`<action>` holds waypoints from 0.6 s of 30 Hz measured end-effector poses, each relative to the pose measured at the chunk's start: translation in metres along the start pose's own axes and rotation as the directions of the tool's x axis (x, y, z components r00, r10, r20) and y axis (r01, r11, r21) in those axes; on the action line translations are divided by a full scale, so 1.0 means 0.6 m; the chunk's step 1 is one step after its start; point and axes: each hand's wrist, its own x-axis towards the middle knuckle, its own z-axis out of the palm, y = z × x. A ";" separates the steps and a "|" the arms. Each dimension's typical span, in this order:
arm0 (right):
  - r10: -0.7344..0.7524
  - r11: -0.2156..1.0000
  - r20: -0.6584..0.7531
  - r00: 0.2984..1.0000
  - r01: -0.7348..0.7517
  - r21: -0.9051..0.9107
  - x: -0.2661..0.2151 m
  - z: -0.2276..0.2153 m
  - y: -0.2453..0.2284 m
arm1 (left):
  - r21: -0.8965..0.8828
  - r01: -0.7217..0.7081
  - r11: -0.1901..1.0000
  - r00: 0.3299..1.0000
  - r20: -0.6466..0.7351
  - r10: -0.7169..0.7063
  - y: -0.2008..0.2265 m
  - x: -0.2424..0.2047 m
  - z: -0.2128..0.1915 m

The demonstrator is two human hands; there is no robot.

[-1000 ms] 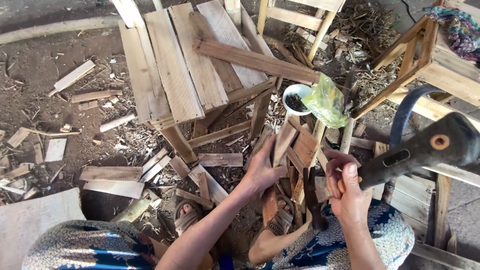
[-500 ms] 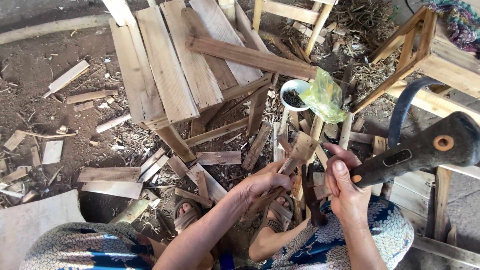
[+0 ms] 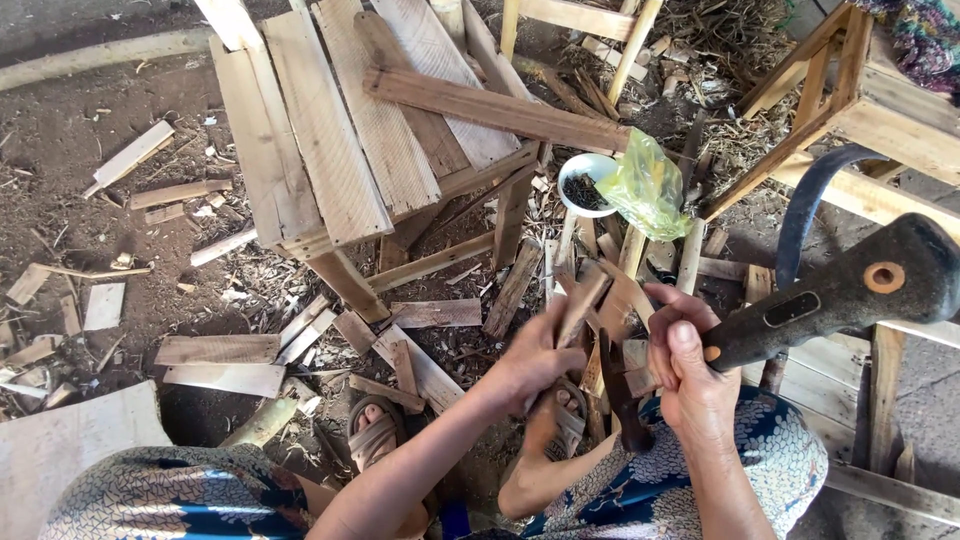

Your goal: The person sits on the ground and dismantles wooden chair frames, prying and knocking wooden slats off the seats. They use a hammer and a curved blade to loosen boards, pull the slats free by hand, and set the removed pieces aside on the floor.

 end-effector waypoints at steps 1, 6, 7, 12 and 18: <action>0.027 1.000 -0.022 0.999 -0.027 0.002 0.000 0.003 -0.003 | 0.317 -0.060 0.946 0.968 -0.213 0.133 0.010 -0.005 0.008; 0.054 0.997 -0.006 0.999 -0.054 -0.054 -0.001 -0.009 0.011 | 0.903 -0.040 0.427 0.638 -0.306 0.706 -0.003 0.002 -0.011; 0.025 0.998 -0.014 1.000 -0.026 -0.051 -0.003 -0.020 0.027 | 0.872 0.018 0.490 0.659 -0.379 0.650 0.010 -0.006 -0.005; -0.021 0.989 -0.071 0.997 0.010 -0.151 -0.007 -0.041 0.059 | 0.847 0.042 0.530 0.620 -0.438 0.651 0.020 -0.013 -0.003; 0.012 0.990 -0.071 0.997 -0.022 -0.140 -0.005 -0.037 0.051 | 0.875 0.086 0.476 0.559 -0.438 0.704 0.025 -0.014 -0.010</action>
